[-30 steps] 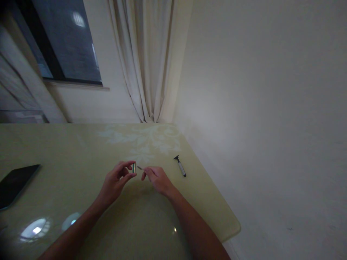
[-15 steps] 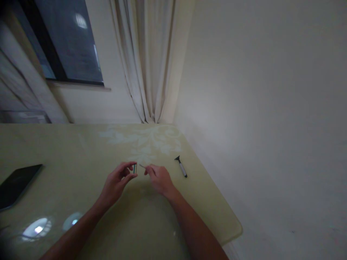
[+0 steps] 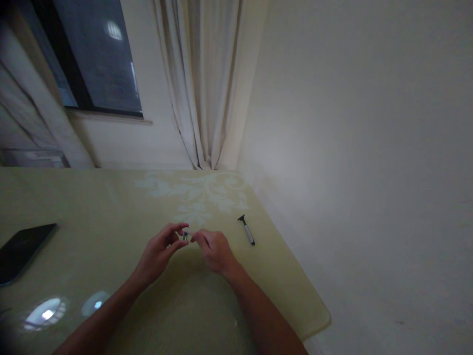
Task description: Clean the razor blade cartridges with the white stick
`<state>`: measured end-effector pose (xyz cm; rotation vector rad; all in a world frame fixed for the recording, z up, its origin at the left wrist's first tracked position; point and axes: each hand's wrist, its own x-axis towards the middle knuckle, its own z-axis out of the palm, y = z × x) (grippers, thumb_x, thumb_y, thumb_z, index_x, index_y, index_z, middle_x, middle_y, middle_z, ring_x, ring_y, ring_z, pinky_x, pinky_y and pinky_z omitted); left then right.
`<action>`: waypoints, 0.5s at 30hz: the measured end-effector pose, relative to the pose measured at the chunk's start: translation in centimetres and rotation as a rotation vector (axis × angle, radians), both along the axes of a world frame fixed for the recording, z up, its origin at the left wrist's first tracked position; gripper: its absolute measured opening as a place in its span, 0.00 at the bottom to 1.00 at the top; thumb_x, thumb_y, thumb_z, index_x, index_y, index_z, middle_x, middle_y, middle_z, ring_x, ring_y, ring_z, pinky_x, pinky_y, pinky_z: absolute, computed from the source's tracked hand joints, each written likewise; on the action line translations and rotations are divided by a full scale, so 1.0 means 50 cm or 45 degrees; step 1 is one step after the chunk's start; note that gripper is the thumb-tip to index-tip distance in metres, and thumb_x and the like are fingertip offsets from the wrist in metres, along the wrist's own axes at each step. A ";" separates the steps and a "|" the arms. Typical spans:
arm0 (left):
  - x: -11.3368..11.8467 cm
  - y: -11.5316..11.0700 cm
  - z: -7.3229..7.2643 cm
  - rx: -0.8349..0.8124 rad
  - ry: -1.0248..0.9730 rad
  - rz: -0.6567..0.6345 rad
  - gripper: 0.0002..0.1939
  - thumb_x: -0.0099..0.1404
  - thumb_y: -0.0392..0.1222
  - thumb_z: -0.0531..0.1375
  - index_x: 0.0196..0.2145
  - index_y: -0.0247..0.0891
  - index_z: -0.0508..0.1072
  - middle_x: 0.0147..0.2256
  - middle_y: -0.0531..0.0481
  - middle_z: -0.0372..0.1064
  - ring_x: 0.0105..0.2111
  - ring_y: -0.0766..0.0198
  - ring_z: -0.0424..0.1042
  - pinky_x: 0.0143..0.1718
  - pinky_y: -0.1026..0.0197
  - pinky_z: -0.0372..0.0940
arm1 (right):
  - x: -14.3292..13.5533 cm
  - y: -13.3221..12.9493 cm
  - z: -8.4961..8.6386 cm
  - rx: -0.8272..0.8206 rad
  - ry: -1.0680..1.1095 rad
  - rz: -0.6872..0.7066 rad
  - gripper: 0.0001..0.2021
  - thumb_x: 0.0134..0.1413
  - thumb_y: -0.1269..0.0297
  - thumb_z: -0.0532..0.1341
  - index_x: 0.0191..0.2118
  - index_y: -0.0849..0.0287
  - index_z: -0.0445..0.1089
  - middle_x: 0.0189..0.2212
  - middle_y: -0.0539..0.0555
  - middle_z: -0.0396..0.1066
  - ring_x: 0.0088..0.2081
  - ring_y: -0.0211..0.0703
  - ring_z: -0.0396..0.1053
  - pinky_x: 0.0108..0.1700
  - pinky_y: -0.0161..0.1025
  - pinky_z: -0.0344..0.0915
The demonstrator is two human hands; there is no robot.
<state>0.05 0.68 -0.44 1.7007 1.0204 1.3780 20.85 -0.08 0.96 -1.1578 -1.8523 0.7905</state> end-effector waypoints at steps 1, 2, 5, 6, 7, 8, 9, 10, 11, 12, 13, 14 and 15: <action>0.001 -0.001 0.000 -0.007 -0.006 0.001 0.17 0.64 0.44 0.68 0.51 0.43 0.80 0.36 0.52 0.73 0.28 0.67 0.69 0.32 0.64 0.65 | -0.002 -0.001 0.002 0.008 -0.025 0.010 0.27 0.76 0.47 0.51 0.40 0.59 0.82 0.25 0.50 0.68 0.29 0.41 0.64 0.35 0.37 0.54; 0.001 -0.001 0.001 -0.014 -0.015 0.005 0.16 0.64 0.44 0.68 0.50 0.43 0.80 0.36 0.52 0.73 0.28 0.67 0.69 0.32 0.64 0.65 | -0.003 -0.002 0.004 0.014 -0.052 -0.007 0.27 0.76 0.47 0.51 0.40 0.60 0.82 0.25 0.50 0.69 0.29 0.41 0.65 0.35 0.37 0.54; 0.002 -0.002 0.001 -0.024 -0.023 0.010 0.16 0.64 0.44 0.68 0.50 0.43 0.80 0.36 0.53 0.72 0.28 0.67 0.68 0.32 0.64 0.65 | -0.004 -0.003 0.009 0.019 -0.079 -0.122 0.28 0.76 0.45 0.51 0.40 0.60 0.83 0.24 0.50 0.68 0.28 0.40 0.64 0.35 0.37 0.55; 0.002 -0.002 0.001 -0.024 -0.015 0.006 0.16 0.64 0.44 0.68 0.50 0.43 0.80 0.36 0.53 0.72 0.28 0.67 0.68 0.32 0.63 0.65 | -0.004 -0.003 0.010 0.020 -0.068 -0.126 0.28 0.76 0.45 0.51 0.40 0.60 0.83 0.24 0.50 0.69 0.28 0.40 0.64 0.35 0.37 0.55; 0.002 -0.001 0.000 -0.021 -0.007 0.002 0.17 0.64 0.44 0.69 0.50 0.43 0.80 0.37 0.53 0.72 0.28 0.67 0.68 0.33 0.63 0.65 | -0.005 -0.002 0.010 0.021 -0.054 -0.108 0.28 0.76 0.45 0.52 0.40 0.60 0.83 0.24 0.50 0.69 0.28 0.40 0.65 0.35 0.37 0.55; 0.002 -0.001 0.000 -0.017 -0.001 0.003 0.17 0.63 0.44 0.69 0.50 0.44 0.80 0.37 0.53 0.73 0.29 0.67 0.69 0.33 0.63 0.65 | -0.005 -0.001 0.010 0.020 -0.037 -0.077 0.28 0.76 0.46 0.51 0.41 0.60 0.83 0.25 0.50 0.70 0.28 0.40 0.65 0.35 0.36 0.56; 0.002 0.000 -0.001 -0.012 0.000 0.006 0.17 0.63 0.44 0.69 0.50 0.44 0.80 0.37 0.53 0.73 0.29 0.67 0.69 0.33 0.63 0.66 | -0.006 0.001 0.009 0.020 -0.021 -0.044 0.28 0.76 0.47 0.51 0.41 0.60 0.83 0.25 0.51 0.71 0.29 0.41 0.66 0.35 0.36 0.56; 0.002 0.001 -0.001 -0.007 0.001 0.008 0.17 0.63 0.44 0.69 0.50 0.44 0.80 0.38 0.53 0.73 0.29 0.66 0.69 0.33 0.63 0.66 | -0.007 0.003 0.007 0.019 -0.012 -0.021 0.27 0.76 0.47 0.52 0.41 0.60 0.83 0.26 0.51 0.72 0.30 0.41 0.67 0.36 0.36 0.57; 0.001 0.003 -0.001 -0.001 0.002 0.013 0.17 0.63 0.44 0.69 0.50 0.44 0.80 0.37 0.53 0.72 0.29 0.66 0.69 0.33 0.63 0.66 | -0.008 0.006 0.006 0.016 -0.005 -0.019 0.27 0.76 0.48 0.52 0.41 0.60 0.83 0.27 0.52 0.74 0.30 0.41 0.68 0.37 0.36 0.58; 0.001 0.005 -0.002 0.003 0.002 0.021 0.16 0.63 0.44 0.69 0.50 0.44 0.80 0.37 0.53 0.72 0.29 0.66 0.69 0.33 0.63 0.66 | -0.008 0.010 0.004 0.011 0.003 -0.033 0.26 0.76 0.48 0.53 0.40 0.61 0.83 0.28 0.52 0.75 0.31 0.42 0.70 0.37 0.37 0.59; 0.000 0.007 -0.002 0.004 0.003 0.031 0.16 0.63 0.44 0.68 0.50 0.44 0.80 0.37 0.53 0.72 0.29 0.66 0.69 0.33 0.63 0.66 | -0.009 0.013 0.003 0.005 0.014 -0.054 0.26 0.75 0.48 0.54 0.40 0.61 0.83 0.29 0.53 0.76 0.32 0.42 0.71 0.38 0.37 0.60; -0.001 0.009 -0.002 0.002 0.004 0.039 0.16 0.63 0.44 0.68 0.50 0.43 0.80 0.37 0.53 0.72 0.28 0.67 0.69 0.32 0.63 0.65 | -0.010 0.015 0.002 0.001 0.027 -0.077 0.26 0.75 0.48 0.54 0.40 0.61 0.83 0.29 0.54 0.77 0.32 0.43 0.72 0.39 0.37 0.61; -0.002 0.011 -0.002 -0.001 0.004 0.046 0.16 0.63 0.45 0.68 0.50 0.43 0.80 0.37 0.53 0.71 0.28 0.67 0.69 0.32 0.63 0.65 | -0.011 0.017 0.001 0.005 0.038 -0.088 0.25 0.75 0.49 0.55 0.39 0.62 0.83 0.30 0.55 0.78 0.33 0.44 0.73 0.39 0.37 0.61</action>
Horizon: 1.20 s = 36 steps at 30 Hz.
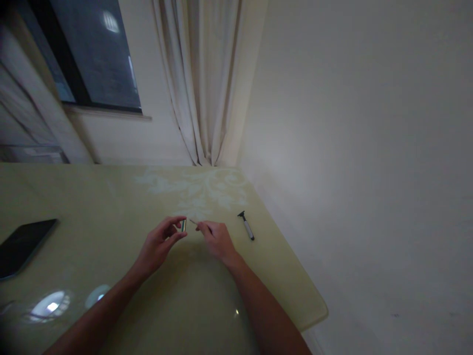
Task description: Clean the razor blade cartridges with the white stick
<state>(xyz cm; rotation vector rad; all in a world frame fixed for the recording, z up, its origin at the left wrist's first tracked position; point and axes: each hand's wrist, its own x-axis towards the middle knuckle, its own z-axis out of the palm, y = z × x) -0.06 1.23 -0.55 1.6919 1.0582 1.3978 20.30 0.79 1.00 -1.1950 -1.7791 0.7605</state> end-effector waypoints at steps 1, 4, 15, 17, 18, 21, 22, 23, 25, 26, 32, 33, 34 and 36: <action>-0.001 0.002 0.000 -0.004 -0.001 0.004 0.17 0.63 0.45 0.68 0.50 0.43 0.80 0.37 0.53 0.71 0.27 0.67 0.68 0.31 0.64 0.65 | -0.002 0.002 -0.001 0.013 0.003 0.006 0.25 0.75 0.49 0.55 0.38 0.62 0.83 0.31 0.55 0.79 0.34 0.44 0.73 0.39 0.37 0.62; -0.003 0.007 -0.002 -0.004 0.000 0.006 0.18 0.64 0.46 0.68 0.51 0.43 0.79 0.37 0.53 0.72 0.27 0.67 0.69 0.31 0.63 0.65 | -0.011 0.006 -0.005 0.072 -0.021 0.079 0.26 0.75 0.49 0.54 0.37 0.62 0.83 0.32 0.57 0.80 0.35 0.44 0.74 0.40 0.38 0.63; -0.013 0.021 -0.004 -0.013 -0.029 0.048 0.19 0.63 0.48 0.69 0.50 0.42 0.79 0.36 0.54 0.71 0.27 0.68 0.68 0.31 0.64 0.65 | -0.022 0.015 -0.014 0.112 -0.053 0.095 0.31 0.76 0.43 0.51 0.39 0.62 0.84 0.30 0.57 0.79 0.33 0.44 0.73 0.39 0.38 0.63; -0.016 0.023 -0.004 -0.007 -0.036 0.079 0.19 0.62 0.48 0.69 0.50 0.42 0.80 0.36 0.54 0.71 0.26 0.68 0.68 0.30 0.64 0.65 | -0.022 0.016 -0.015 0.104 -0.067 0.062 0.31 0.75 0.43 0.51 0.39 0.62 0.84 0.30 0.57 0.78 0.34 0.45 0.73 0.39 0.39 0.63; -0.018 0.024 -0.005 -0.005 -0.036 0.094 0.19 0.62 0.48 0.69 0.49 0.42 0.80 0.36 0.54 0.71 0.26 0.68 0.67 0.29 0.64 0.64 | -0.022 0.016 -0.015 0.087 -0.050 0.036 0.31 0.75 0.42 0.52 0.40 0.62 0.85 0.30 0.57 0.78 0.34 0.45 0.73 0.40 0.39 0.63; -0.023 0.026 -0.005 -0.009 -0.038 0.110 0.19 0.61 0.49 0.69 0.49 0.42 0.80 0.35 0.54 0.71 0.26 0.67 0.68 0.30 0.63 0.65 | -0.022 0.015 -0.014 0.025 0.011 0.073 0.30 0.75 0.43 0.53 0.43 0.62 0.85 0.29 0.56 0.77 0.32 0.44 0.72 0.39 0.38 0.63; -0.024 0.026 -0.004 -0.010 -0.046 0.109 0.19 0.61 0.49 0.69 0.49 0.42 0.80 0.36 0.53 0.71 0.27 0.67 0.69 0.30 0.63 0.66 | -0.022 0.013 -0.013 0.013 0.023 0.109 0.29 0.75 0.44 0.53 0.44 0.61 0.85 0.29 0.55 0.76 0.32 0.43 0.71 0.39 0.38 0.63; -0.025 0.026 -0.003 -0.010 -0.054 0.107 0.19 0.61 0.49 0.69 0.50 0.43 0.80 0.36 0.53 0.71 0.27 0.67 0.69 0.31 0.63 0.66 | -0.022 0.012 -0.012 0.006 0.029 0.135 0.29 0.75 0.44 0.53 0.44 0.61 0.85 0.29 0.54 0.76 0.32 0.43 0.71 0.39 0.38 0.63; -0.026 0.024 0.000 -0.007 -0.059 0.108 0.19 0.62 0.49 0.69 0.50 0.43 0.80 0.36 0.53 0.71 0.27 0.67 0.69 0.31 0.63 0.66 | -0.022 0.008 -0.010 -0.012 0.022 0.138 0.29 0.75 0.44 0.53 0.43 0.61 0.85 0.28 0.54 0.75 0.32 0.43 0.70 0.39 0.38 0.62; -0.026 0.023 0.001 -0.004 -0.054 0.114 0.19 0.62 0.49 0.69 0.50 0.43 0.80 0.36 0.53 0.71 0.27 0.67 0.68 0.31 0.63 0.66 | -0.022 0.007 -0.009 -0.028 0.020 0.123 0.29 0.74 0.44 0.53 0.42 0.61 0.85 0.27 0.53 0.73 0.32 0.42 0.69 0.38 0.38 0.61; -0.026 0.022 0.006 0.011 -0.057 0.113 0.18 0.61 0.48 0.69 0.49 0.42 0.80 0.36 0.53 0.71 0.27 0.67 0.69 0.31 0.64 0.65 | -0.030 0.005 -0.004 -0.080 0.094 0.192 0.33 0.74 0.40 0.50 0.41 0.61 0.84 0.23 0.49 0.63 0.27 0.39 0.60 0.34 0.36 0.56; -0.027 0.022 0.006 0.012 -0.057 0.114 0.18 0.61 0.48 0.69 0.49 0.42 0.80 0.36 0.53 0.71 0.28 0.67 0.69 0.31 0.64 0.65 | -0.031 0.007 -0.005 -0.087 0.088 0.203 0.34 0.74 0.39 0.50 0.40 0.61 0.84 0.23 0.48 0.61 0.27 0.39 0.59 0.33 0.36 0.56; -0.028 0.023 0.005 0.013 -0.057 0.118 0.18 0.61 0.48 0.70 0.49 0.42 0.80 0.36 0.53 0.71 0.27 0.67 0.69 0.30 0.64 0.65 | -0.032 0.011 -0.006 -0.100 0.074 0.203 0.34 0.73 0.37 0.50 0.40 0.61 0.84 0.22 0.48 0.60 0.27 0.39 0.58 0.33 0.36 0.55; -0.030 0.026 0.004 0.019 -0.059 0.134 0.19 0.61 0.48 0.70 0.49 0.42 0.80 0.36 0.53 0.71 0.27 0.68 0.68 0.30 0.64 0.65 | -0.030 0.019 -0.009 -0.140 0.065 0.172 0.36 0.72 0.35 0.50 0.39 0.61 0.84 0.21 0.47 0.57 0.25 0.38 0.56 0.31 0.36 0.54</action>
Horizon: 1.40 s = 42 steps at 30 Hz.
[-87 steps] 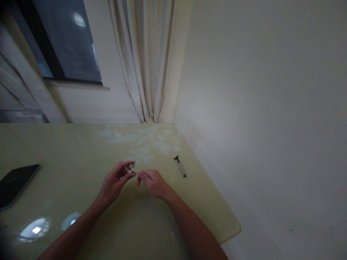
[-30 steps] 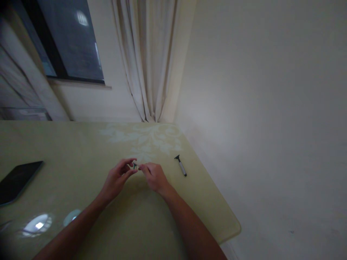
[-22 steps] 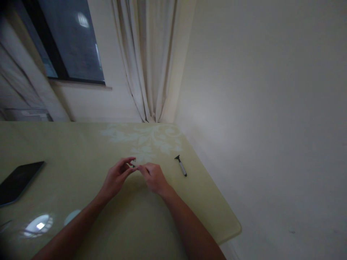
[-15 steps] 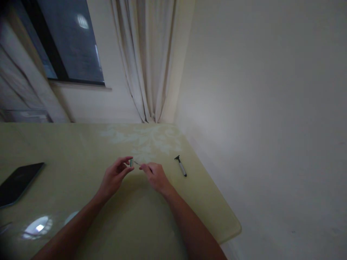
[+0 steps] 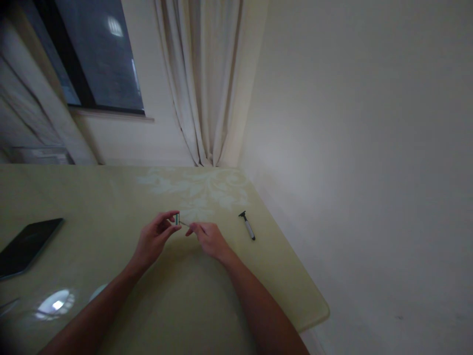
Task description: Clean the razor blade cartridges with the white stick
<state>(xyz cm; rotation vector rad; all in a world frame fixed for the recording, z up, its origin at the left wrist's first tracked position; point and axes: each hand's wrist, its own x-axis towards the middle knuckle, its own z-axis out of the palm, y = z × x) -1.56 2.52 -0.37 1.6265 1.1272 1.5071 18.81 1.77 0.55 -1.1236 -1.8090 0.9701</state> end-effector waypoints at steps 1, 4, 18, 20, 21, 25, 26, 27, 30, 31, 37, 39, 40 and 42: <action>-0.001 0.001 -0.001 0.003 -0.001 0.006 0.19 0.61 0.48 0.70 0.49 0.42 0.80 0.36 0.53 0.71 0.26 0.68 0.67 0.30 0.64 0.65 | 0.002 0.003 -0.001 -0.026 0.008 -0.014 0.37 0.71 0.33 0.50 0.39 0.62 0.85 0.20 0.47 0.55 0.24 0.38 0.55 0.30 0.36 0.53; -0.004 0.004 -0.002 0.006 0.006 0.016 0.19 0.61 0.48 0.70 0.49 0.42 0.80 0.36 0.53 0.71 0.26 0.69 0.66 0.30 0.64 0.65 | 0.006 0.004 -0.002 -0.112 0.082 0.001 0.39 0.71 0.33 0.50 0.42 0.64 0.85 0.19 0.45 0.52 0.23 0.37 0.52 0.28 0.36 0.51; -0.005 -0.006 0.013 -0.014 0.060 0.056 0.19 0.62 0.49 0.70 0.49 0.43 0.80 0.33 0.54 0.72 0.28 0.66 0.69 0.31 0.63 0.66 | 0.000 -0.019 0.010 0.064 -0.064 0.075 0.30 0.77 0.44 0.48 0.47 0.58 0.83 0.30 0.52 0.72 0.34 0.43 0.67 0.41 0.38 0.60; -0.005 -0.007 0.015 -0.015 0.061 0.067 0.19 0.61 0.49 0.70 0.49 0.43 0.81 0.33 0.55 0.71 0.28 0.66 0.68 0.31 0.63 0.66 | 0.000 -0.018 0.011 0.063 -0.076 0.053 0.29 0.77 0.44 0.49 0.46 0.58 0.83 0.31 0.52 0.73 0.34 0.43 0.68 0.41 0.38 0.61; -0.004 -0.008 0.016 -0.016 0.060 0.069 0.19 0.61 0.49 0.71 0.49 0.43 0.81 0.33 0.55 0.71 0.27 0.66 0.68 0.31 0.63 0.66 | 0.001 -0.017 0.011 0.063 -0.072 0.035 0.28 0.76 0.45 0.50 0.46 0.59 0.83 0.31 0.52 0.74 0.34 0.43 0.68 0.40 0.38 0.61; -0.003 -0.009 0.016 -0.025 0.040 0.045 0.19 0.60 0.48 0.71 0.47 0.42 0.81 0.34 0.54 0.72 0.27 0.67 0.67 0.31 0.63 0.66 | 0.001 -0.017 0.009 0.086 -0.035 0.076 0.26 0.77 0.48 0.50 0.46 0.59 0.83 0.32 0.53 0.76 0.34 0.43 0.69 0.40 0.37 0.60; -0.003 -0.009 0.015 -0.028 0.039 0.039 0.19 0.60 0.48 0.71 0.47 0.42 0.81 0.34 0.54 0.72 0.27 0.67 0.67 0.31 0.63 0.66 | 0.001 -0.016 0.009 0.093 -0.045 0.091 0.26 0.77 0.48 0.51 0.46 0.58 0.83 0.33 0.53 0.76 0.35 0.43 0.70 0.40 0.37 0.60; -0.003 -0.009 0.015 -0.031 0.039 0.037 0.19 0.59 0.48 0.71 0.48 0.43 0.81 0.34 0.54 0.72 0.27 0.67 0.66 0.31 0.63 0.65 | 0.001 -0.016 0.008 0.099 -0.063 0.091 0.25 0.77 0.49 0.51 0.46 0.58 0.83 0.33 0.53 0.77 0.35 0.43 0.70 0.40 0.37 0.60; -0.003 -0.010 0.015 -0.036 0.039 0.036 0.18 0.60 0.48 0.71 0.47 0.43 0.82 0.34 0.54 0.72 0.26 0.67 0.65 0.31 0.64 0.65 | 0.002 -0.014 0.007 0.102 -0.097 0.023 0.24 0.76 0.50 0.52 0.44 0.59 0.82 0.33 0.53 0.76 0.35 0.44 0.70 0.40 0.37 0.60; -0.003 -0.011 0.015 -0.038 0.038 0.032 0.18 0.60 0.48 0.71 0.47 0.43 0.82 0.33 0.54 0.72 0.26 0.67 0.65 0.30 0.64 0.65 | 0.002 -0.013 0.007 0.102 -0.086 0.005 0.24 0.76 0.51 0.52 0.44 0.59 0.82 0.32 0.53 0.76 0.35 0.44 0.70 0.40 0.37 0.60; -0.002 -0.011 0.017 -0.044 0.019 0.012 0.20 0.61 0.49 0.71 0.49 0.42 0.81 0.29 0.57 0.67 0.25 0.67 0.65 0.30 0.64 0.64 | -0.008 -0.015 0.010 0.100 -0.043 0.042 0.24 0.76 0.52 0.52 0.39 0.59 0.82 0.28 0.50 0.70 0.32 0.41 0.66 0.38 0.37 0.58; -0.002 -0.011 0.016 -0.050 0.022 0.011 0.19 0.61 0.48 0.71 0.49 0.42 0.81 0.28 0.58 0.66 0.25 0.67 0.64 0.29 0.64 0.64 | -0.008 -0.013 0.009 0.095 -0.057 -0.005 0.25 0.76 0.51 0.52 0.37 0.59 0.81 0.27 0.50 0.68 0.31 0.41 0.65 0.37 0.37 0.57; -0.002 -0.011 0.015 -0.048 0.023 0.009 0.18 0.61 0.48 0.70 0.48 0.42 0.81 0.28 0.57 0.66 0.25 0.67 0.64 0.29 0.64 0.64 | -0.008 -0.012 0.008 0.090 -0.056 -0.026 0.25 0.76 0.50 0.51 0.37 0.60 0.80 0.26 0.50 0.67 0.31 0.41 0.65 0.37 0.37 0.57; -0.001 -0.011 0.015 -0.033 0.022 0.001 0.18 0.60 0.47 0.70 0.47 0.42 0.81 0.29 0.57 0.68 0.25 0.67 0.64 0.29 0.64 0.64 | -0.007 -0.011 0.007 0.080 -0.037 -0.034 0.26 0.76 0.49 0.51 0.36 0.60 0.80 0.25 0.49 0.66 0.30 0.41 0.64 0.36 0.37 0.57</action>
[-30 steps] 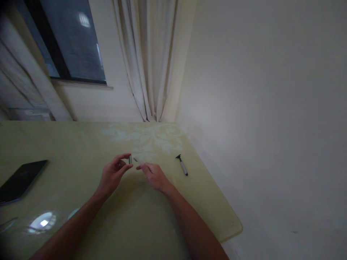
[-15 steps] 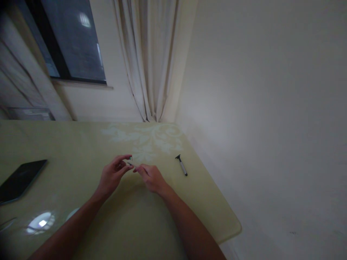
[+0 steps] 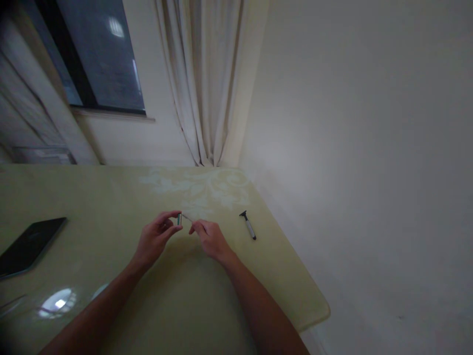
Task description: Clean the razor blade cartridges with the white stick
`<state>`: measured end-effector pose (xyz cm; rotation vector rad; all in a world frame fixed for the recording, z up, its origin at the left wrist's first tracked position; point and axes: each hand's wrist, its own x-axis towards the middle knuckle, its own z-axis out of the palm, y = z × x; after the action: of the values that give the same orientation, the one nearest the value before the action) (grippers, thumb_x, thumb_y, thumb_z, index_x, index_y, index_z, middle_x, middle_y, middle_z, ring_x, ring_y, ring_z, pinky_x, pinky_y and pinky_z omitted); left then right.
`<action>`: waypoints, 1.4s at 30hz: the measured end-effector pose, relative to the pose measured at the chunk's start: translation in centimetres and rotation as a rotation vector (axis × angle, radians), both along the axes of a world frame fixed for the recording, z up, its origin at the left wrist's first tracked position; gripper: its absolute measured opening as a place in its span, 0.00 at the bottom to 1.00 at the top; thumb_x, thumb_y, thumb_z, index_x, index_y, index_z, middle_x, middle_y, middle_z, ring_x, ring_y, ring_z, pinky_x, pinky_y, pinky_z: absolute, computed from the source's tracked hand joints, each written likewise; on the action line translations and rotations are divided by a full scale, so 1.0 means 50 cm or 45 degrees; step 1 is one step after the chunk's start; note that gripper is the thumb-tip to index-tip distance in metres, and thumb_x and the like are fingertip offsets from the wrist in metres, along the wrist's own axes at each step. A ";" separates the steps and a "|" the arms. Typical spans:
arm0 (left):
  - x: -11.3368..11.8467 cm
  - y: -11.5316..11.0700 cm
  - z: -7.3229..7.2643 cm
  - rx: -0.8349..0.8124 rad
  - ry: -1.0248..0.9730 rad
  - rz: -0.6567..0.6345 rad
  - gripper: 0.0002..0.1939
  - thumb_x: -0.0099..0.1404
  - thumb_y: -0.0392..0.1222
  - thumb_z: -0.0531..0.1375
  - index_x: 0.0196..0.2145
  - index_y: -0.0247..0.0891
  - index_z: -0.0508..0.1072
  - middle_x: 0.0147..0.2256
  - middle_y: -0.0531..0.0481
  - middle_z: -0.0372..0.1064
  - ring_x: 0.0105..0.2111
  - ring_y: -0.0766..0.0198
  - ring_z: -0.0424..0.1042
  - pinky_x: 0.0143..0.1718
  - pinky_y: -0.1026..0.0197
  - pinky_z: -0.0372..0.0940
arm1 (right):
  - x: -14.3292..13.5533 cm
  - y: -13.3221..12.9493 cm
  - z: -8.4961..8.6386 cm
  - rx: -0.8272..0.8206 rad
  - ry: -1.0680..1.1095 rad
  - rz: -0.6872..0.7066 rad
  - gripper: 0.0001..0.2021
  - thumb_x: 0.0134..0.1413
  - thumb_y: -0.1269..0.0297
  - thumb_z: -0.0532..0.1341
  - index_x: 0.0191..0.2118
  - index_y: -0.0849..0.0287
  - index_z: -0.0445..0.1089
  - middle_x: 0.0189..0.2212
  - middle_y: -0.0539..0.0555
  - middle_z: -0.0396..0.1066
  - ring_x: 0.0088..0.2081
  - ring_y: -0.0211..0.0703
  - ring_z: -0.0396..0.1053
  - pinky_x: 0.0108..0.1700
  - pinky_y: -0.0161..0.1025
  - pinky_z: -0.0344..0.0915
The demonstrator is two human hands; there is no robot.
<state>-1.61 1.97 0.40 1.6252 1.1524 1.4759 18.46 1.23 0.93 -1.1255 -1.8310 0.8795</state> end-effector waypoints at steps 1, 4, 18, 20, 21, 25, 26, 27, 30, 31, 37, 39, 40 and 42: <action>0.001 -0.001 0.001 0.006 -0.001 -0.003 0.18 0.60 0.47 0.71 0.48 0.42 0.81 0.30 0.56 0.69 0.25 0.67 0.64 0.30 0.64 0.64 | 0.000 0.000 0.000 0.001 0.011 0.010 0.26 0.76 0.49 0.51 0.35 0.60 0.79 0.25 0.49 0.65 0.30 0.41 0.63 0.36 0.37 0.57; 0.004 -0.004 0.004 0.009 -0.011 -0.010 0.18 0.60 0.47 0.71 0.48 0.43 0.81 0.32 0.55 0.70 0.26 0.67 0.65 0.30 0.64 0.64 | 0.001 0.002 0.003 0.003 0.017 0.008 0.27 0.75 0.47 0.51 0.32 0.59 0.75 0.25 0.49 0.64 0.30 0.41 0.63 0.37 0.37 0.58; 0.004 -0.005 0.008 0.003 -0.010 -0.014 0.18 0.61 0.47 0.70 0.48 0.43 0.81 0.31 0.55 0.67 0.27 0.66 0.65 0.32 0.63 0.64 | 0.002 -0.001 0.012 -0.042 0.010 -0.010 0.25 0.72 0.45 0.50 0.26 0.55 0.59 0.24 0.48 0.58 0.28 0.40 0.57 0.32 0.39 0.52; 0.005 -0.005 0.007 0.012 -0.009 -0.024 0.18 0.61 0.47 0.71 0.49 0.43 0.82 0.32 0.55 0.68 0.27 0.67 0.65 0.32 0.63 0.64 | 0.001 -0.004 0.014 -0.044 0.018 0.030 0.25 0.73 0.45 0.50 0.27 0.56 0.59 0.24 0.48 0.58 0.28 0.40 0.57 0.33 0.38 0.51; 0.005 -0.004 0.006 0.018 -0.009 -0.025 0.18 0.61 0.46 0.71 0.49 0.43 0.82 0.33 0.55 0.68 0.27 0.67 0.65 0.32 0.63 0.64 | 0.001 -0.006 0.015 -0.042 0.016 0.045 0.24 0.73 0.45 0.50 0.28 0.56 0.59 0.25 0.48 0.58 0.28 0.40 0.56 0.33 0.38 0.51; 0.003 -0.003 0.006 0.039 -0.018 -0.007 0.18 0.62 0.47 0.70 0.49 0.43 0.81 0.33 0.55 0.68 0.27 0.67 0.65 0.32 0.63 0.64 | 0.001 -0.006 0.015 -0.046 0.000 -0.010 0.25 0.72 0.43 0.50 0.27 0.55 0.58 0.25 0.48 0.57 0.29 0.39 0.56 0.33 0.38 0.50; 0.003 -0.003 0.007 0.041 -0.013 -0.009 0.18 0.62 0.47 0.70 0.49 0.43 0.81 0.33 0.55 0.68 0.27 0.67 0.65 0.32 0.63 0.63 | 0.002 -0.007 0.015 -0.049 0.001 -0.016 0.26 0.72 0.43 0.50 0.27 0.55 0.58 0.25 0.47 0.56 0.29 0.39 0.55 0.33 0.38 0.50; 0.002 -0.003 0.008 0.042 -0.008 -0.015 0.18 0.62 0.46 0.70 0.49 0.43 0.81 0.33 0.55 0.68 0.27 0.68 0.65 0.32 0.63 0.63 | 0.001 -0.008 0.015 -0.051 0.005 -0.006 0.25 0.72 0.43 0.50 0.27 0.55 0.58 0.25 0.47 0.56 0.29 0.39 0.55 0.33 0.38 0.49; 0.002 -0.004 0.010 0.039 0.004 -0.015 0.18 0.62 0.46 0.70 0.49 0.42 0.81 0.33 0.55 0.67 0.27 0.68 0.65 0.32 0.64 0.63 | -0.003 -0.013 0.016 -0.050 0.013 0.073 0.24 0.73 0.45 0.50 0.28 0.56 0.58 0.25 0.47 0.55 0.29 0.39 0.54 0.33 0.38 0.49; 0.002 -0.005 0.010 0.041 0.003 -0.003 0.18 0.62 0.46 0.70 0.49 0.42 0.81 0.33 0.55 0.67 0.27 0.68 0.65 0.32 0.63 0.63 | -0.005 -0.015 0.016 -0.050 0.008 0.088 0.24 0.73 0.46 0.50 0.28 0.56 0.59 0.25 0.47 0.55 0.29 0.39 0.54 0.33 0.38 0.49; -0.002 -0.003 0.010 0.040 0.002 0.023 0.19 0.61 0.48 0.70 0.49 0.41 0.81 0.31 0.56 0.67 0.26 0.68 0.64 0.31 0.63 0.63 | -0.006 -0.015 0.016 -0.069 0.012 0.042 0.24 0.73 0.45 0.51 0.27 0.56 0.57 0.25 0.47 0.55 0.29 0.39 0.54 0.33 0.38 0.48; -0.004 -0.001 0.011 0.034 -0.010 0.024 0.19 0.61 0.48 0.70 0.48 0.41 0.81 0.31 0.56 0.66 0.26 0.68 0.64 0.30 0.64 0.63 | -0.005 -0.015 0.016 -0.072 0.019 0.083 0.24 0.73 0.45 0.51 0.27 0.56 0.57 0.25 0.47 0.55 0.29 0.39 0.54 0.33 0.38 0.49; -0.004 -0.001 0.011 0.028 -0.018 0.028 0.19 0.60 0.48 0.71 0.48 0.41 0.81 0.30 0.57 0.66 0.25 0.68 0.63 0.30 0.64 0.63 | -0.004 -0.015 0.016 -0.075 0.018 0.099 0.24 0.73 0.45 0.51 0.27 0.56 0.57 0.25 0.47 0.55 0.29 0.39 0.54 0.33 0.38 0.49; -0.006 -0.001 0.014 0.010 -0.035 0.031 0.19 0.60 0.49 0.71 0.48 0.41 0.81 0.29 0.58 0.65 0.25 0.68 0.63 0.29 0.65 0.62 | -0.003 -0.014 0.016 -0.076 0.020 0.092 0.24 0.72 0.45 0.51 0.27 0.55 0.57 0.25 0.47 0.55 0.29 0.39 0.54 0.33 0.38 0.49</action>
<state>-1.90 1.93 1.09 1.5966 1.1568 1.5149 18.32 0.52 1.72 -1.0920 -1.8527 0.9879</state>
